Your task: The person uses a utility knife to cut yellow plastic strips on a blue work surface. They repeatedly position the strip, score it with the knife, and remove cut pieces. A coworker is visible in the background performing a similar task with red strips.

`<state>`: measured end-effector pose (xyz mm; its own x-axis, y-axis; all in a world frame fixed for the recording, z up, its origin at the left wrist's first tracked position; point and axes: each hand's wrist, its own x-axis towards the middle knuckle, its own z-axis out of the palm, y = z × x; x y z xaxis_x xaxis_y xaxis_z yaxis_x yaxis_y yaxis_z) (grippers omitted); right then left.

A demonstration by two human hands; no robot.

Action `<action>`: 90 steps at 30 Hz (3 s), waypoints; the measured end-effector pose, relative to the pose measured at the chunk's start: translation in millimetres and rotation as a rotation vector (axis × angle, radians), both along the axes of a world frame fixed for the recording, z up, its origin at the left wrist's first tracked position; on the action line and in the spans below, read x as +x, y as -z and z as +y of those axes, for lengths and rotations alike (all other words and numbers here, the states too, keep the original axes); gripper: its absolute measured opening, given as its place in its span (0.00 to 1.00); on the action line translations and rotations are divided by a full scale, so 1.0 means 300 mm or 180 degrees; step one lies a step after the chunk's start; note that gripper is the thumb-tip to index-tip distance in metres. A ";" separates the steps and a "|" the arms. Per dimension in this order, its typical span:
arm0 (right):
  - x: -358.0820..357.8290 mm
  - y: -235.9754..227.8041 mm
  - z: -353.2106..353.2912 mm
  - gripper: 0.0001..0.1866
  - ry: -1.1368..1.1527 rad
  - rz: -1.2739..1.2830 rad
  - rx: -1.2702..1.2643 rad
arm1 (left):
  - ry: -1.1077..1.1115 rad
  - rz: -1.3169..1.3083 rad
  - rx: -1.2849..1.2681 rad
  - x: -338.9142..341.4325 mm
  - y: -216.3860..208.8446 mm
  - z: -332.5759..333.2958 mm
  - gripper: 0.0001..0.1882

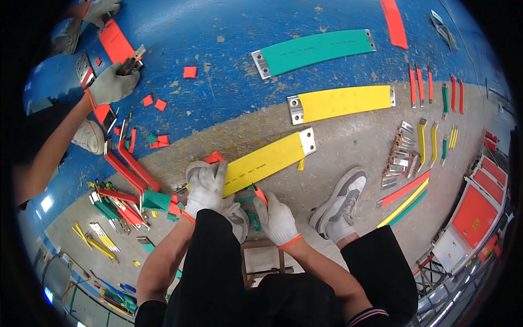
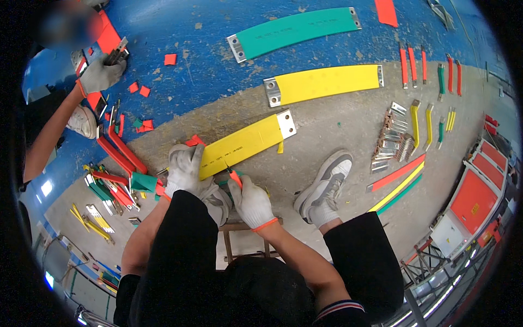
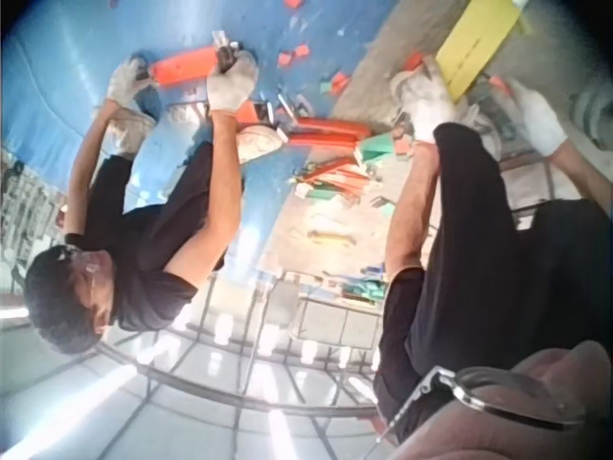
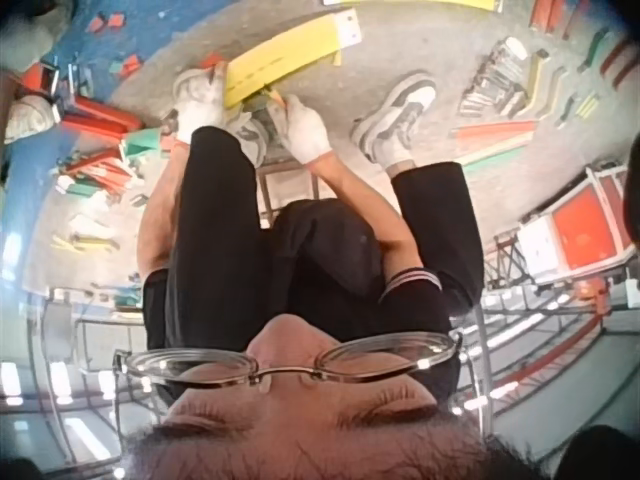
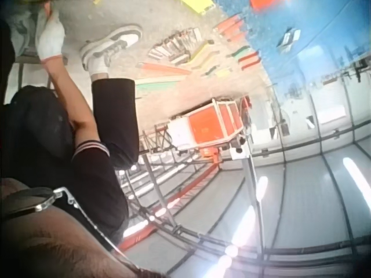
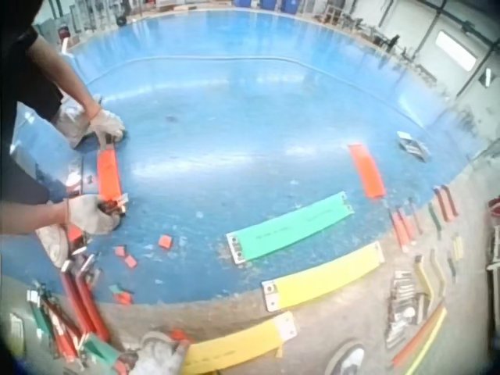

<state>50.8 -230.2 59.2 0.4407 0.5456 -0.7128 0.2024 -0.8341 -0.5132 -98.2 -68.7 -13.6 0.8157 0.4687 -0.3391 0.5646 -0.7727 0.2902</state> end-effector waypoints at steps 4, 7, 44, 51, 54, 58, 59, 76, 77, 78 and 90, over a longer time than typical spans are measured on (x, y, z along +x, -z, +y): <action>0.020 -0.010 -0.016 0.17 0.0203 0.0087 0.0039 | 0.0197 0.0097 -0.0261 0.049 -0.009 0.012 0.51; 0.024 0.003 -0.040 0.17 0.0278 0.0117 0.0099 | 0.0164 0.0133 -0.0577 0.134 -0.084 0.022 0.52; 0.048 0.112 0.061 0.20 -0.0154 -0.0228 0.0201 | 0.0410 -0.0658 -0.0087 0.128 -0.059 -0.018 0.41; 0.050 0.114 0.066 0.19 -0.0095 -0.0178 0.0245 | 0.0448 -0.0562 -0.0063 0.130 -0.063 -0.018 0.41; 0.056 0.108 0.070 0.20 -0.0113 -0.0140 0.0268 | 0.0449 -0.0569 -0.0057 0.132 -0.060 -0.017 0.41; 0.065 0.093 0.098 0.21 -0.0353 -0.0324 0.0048 | 0.0446 -0.0566 -0.0145 0.128 -0.060 -0.014 0.41; 0.076 0.070 0.122 0.22 -0.0417 -0.0322 -0.0055 | 0.0440 -0.0563 -0.0149 0.127 -0.063 -0.010 0.41; 0.293 -0.109 0.628 0.13 -0.2685 0.0736 -0.1696 | 0.0309 -0.0281 -0.0112 0.102 -0.042 -0.026 0.28; 0.290 -0.092 0.601 0.13 -0.2656 0.0628 -0.1625 | 0.0278 -0.0242 -0.0180 0.111 -0.051 -0.028 0.25; 0.283 -0.072 0.578 0.13 -0.2648 0.0521 -0.1546 | 0.0261 -0.0260 -0.0268 0.115 -0.056 -0.026 0.26; 0.050 0.039 0.216 0.16 -0.0880 -0.1067 -0.0436 | 0.0495 -0.0453 -0.0138 0.098 -0.024 -0.018 0.44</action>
